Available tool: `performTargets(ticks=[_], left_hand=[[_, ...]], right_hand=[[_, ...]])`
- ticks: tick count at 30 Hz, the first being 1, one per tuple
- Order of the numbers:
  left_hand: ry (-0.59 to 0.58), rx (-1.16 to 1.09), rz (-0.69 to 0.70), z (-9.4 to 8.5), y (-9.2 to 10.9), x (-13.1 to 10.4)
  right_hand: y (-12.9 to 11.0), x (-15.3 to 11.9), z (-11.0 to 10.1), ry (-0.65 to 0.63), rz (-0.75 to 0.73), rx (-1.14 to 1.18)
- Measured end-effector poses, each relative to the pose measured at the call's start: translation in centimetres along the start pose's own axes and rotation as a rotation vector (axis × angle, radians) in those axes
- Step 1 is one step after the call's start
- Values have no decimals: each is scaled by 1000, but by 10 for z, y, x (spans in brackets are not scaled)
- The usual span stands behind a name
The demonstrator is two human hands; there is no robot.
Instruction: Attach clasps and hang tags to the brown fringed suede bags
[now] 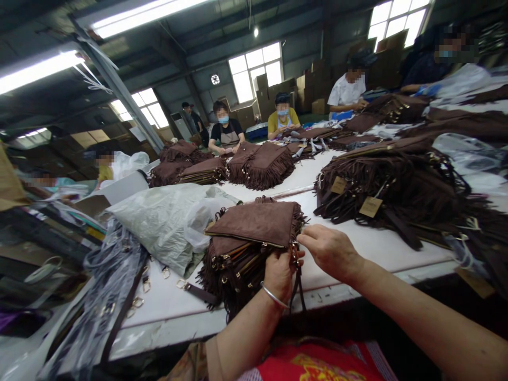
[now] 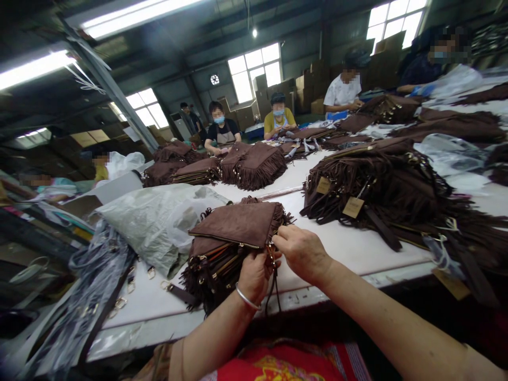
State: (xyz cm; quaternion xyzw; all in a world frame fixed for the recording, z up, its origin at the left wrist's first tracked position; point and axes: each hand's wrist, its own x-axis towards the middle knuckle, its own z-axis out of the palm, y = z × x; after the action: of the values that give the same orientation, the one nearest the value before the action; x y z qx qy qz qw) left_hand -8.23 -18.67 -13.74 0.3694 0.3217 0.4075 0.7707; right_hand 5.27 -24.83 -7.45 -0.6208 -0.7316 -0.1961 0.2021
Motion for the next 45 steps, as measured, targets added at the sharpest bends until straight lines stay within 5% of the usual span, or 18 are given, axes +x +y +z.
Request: performTargets(ticks=[16,23,26,30,37,40,45], left_hand=[[38,-212,19,5,2,9],[109,-88,-23,-7,7,-4],[126,-26,-17,-18,8,-16],[24,-2,-17,-29,6,-32],[-59,180,84,-40,10,-44],[-109,144,103,-38,19,-51],[-204,54,106,-32,37,-64]], right_hand=[[-7,5,11,-51,21,44],[1,-11,12,-81,104,175],[8,-19,5,-81,192,343],[8,-22,-6,-66,517,849],[-29,-36,11,-206,898,1723],[-39,-45,19,-203,977,1774],[-36,-42,9,-288,935,1541]])
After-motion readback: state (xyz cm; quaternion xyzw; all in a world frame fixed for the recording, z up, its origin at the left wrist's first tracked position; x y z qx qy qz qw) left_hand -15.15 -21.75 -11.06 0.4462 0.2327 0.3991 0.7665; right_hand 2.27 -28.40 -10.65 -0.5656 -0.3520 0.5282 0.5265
